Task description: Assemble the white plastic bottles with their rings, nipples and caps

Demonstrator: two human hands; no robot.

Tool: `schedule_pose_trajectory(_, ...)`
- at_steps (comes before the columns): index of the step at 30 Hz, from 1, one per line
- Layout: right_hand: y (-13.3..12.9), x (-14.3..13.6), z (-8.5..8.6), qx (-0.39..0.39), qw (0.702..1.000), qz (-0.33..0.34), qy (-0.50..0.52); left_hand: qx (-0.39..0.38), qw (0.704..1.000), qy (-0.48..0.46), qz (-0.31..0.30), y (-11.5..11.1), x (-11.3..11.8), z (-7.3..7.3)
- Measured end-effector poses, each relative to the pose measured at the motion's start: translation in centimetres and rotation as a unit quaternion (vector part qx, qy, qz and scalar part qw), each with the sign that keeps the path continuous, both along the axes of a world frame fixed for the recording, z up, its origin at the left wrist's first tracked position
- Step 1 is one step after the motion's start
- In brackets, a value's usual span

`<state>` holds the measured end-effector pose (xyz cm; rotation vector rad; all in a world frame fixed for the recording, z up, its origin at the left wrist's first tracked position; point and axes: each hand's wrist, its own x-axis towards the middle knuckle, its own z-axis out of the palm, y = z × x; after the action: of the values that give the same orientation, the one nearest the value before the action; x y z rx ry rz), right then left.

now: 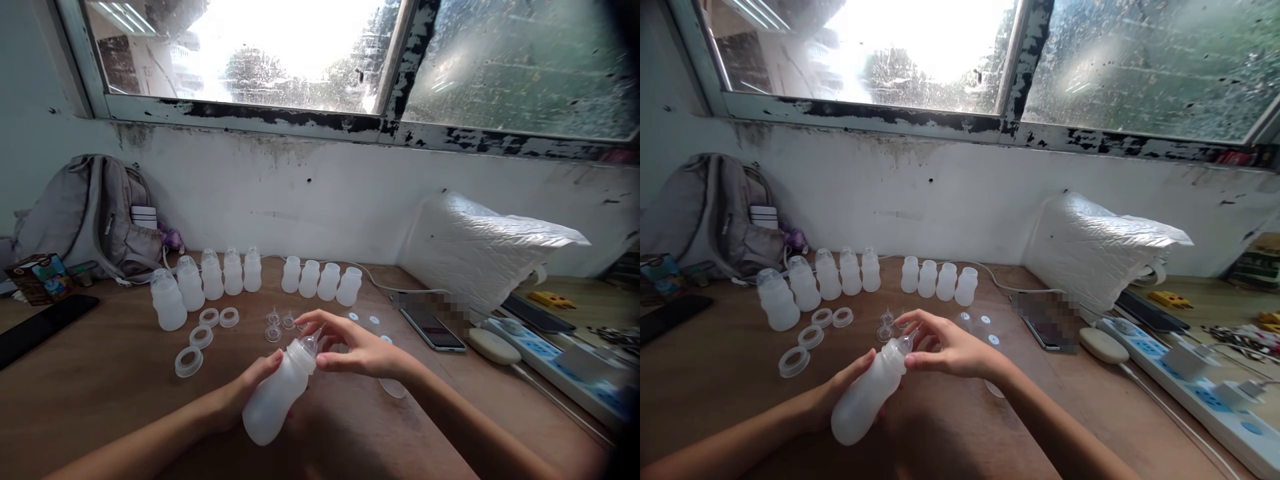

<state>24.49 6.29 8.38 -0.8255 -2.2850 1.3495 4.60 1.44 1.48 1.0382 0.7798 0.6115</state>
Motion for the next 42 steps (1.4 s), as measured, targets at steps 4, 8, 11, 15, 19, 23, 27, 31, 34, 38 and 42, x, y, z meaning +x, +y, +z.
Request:
schedule_pose_trajectory(4, -0.4, -0.6, -0.3, -0.061, 0.996, 0.053, 0.041, -0.011, 1.000, -0.008, -0.002, -0.5, 0.4, 0.1)
schedule_pose_trajectory(8, -1.0, -1.1, -0.7, -0.009, 0.999, -0.012, 0.050, 0.152, 0.986, 0.063, 0.020, -0.3, 0.3, 0.6)
schedule_pose_trajectory(11, -1.2, -1.3, -0.8, 0.040, 0.997, -0.051, 0.030, 0.268, 0.947, 0.171, 0.038, 0.0, -0.1, 1.0)
schedule_pose_trajectory(15, -0.7, -0.8, -0.5, 0.053, 0.998, -0.022, -0.029, 0.338, 0.899, 0.275, 0.044, 0.3, -0.2, 1.1)
schedule_pose_trajectory(19, 0.3, 1.1, 1.0, 0.083, 0.991, -0.038, -0.094, 0.365, 0.893, 0.258, 0.052, 0.4, -0.1, 0.4)
schedule_pose_trajectory(23, 1.5, 4.4, 2.4, 0.132, 0.959, -0.107, -0.228, 0.405, 0.877, 0.253, 0.054, 0.6, -0.4, -0.5)
schedule_pose_trajectory(27, 1.8, 6.9, 2.9, 0.167, 0.883, -0.178, -0.400, 0.430, 0.864, 0.258, 0.033, 0.8, -0.6, -0.7)
schedule_pose_trajectory(31, 1.5, 6.8, 3.2, 0.159, 0.826, -0.223, -0.493, 0.422, 0.868, 0.261, 0.027, 0.8, -0.6, -0.1)
schedule_pose_trajectory(34, 1.5, 6.4, 3.0, 0.097, 0.822, -0.216, -0.518, 0.416, 0.870, 0.266, 0.016, 0.7, -0.6, 0.4)
schedule_pose_trajectory(38, 1.9, 6.2, 1.8, 0.087, 0.844, -0.174, -0.500, 0.423, 0.865, 0.268, 0.010, 0.7, -0.7, 0.1)
schedule_pose_trajectory(42, 1.8, 5.6, 0.7, 0.128, 0.846, -0.139, -0.498, 0.436, 0.860, 0.264, 0.026, 0.8, -0.8, -0.6)
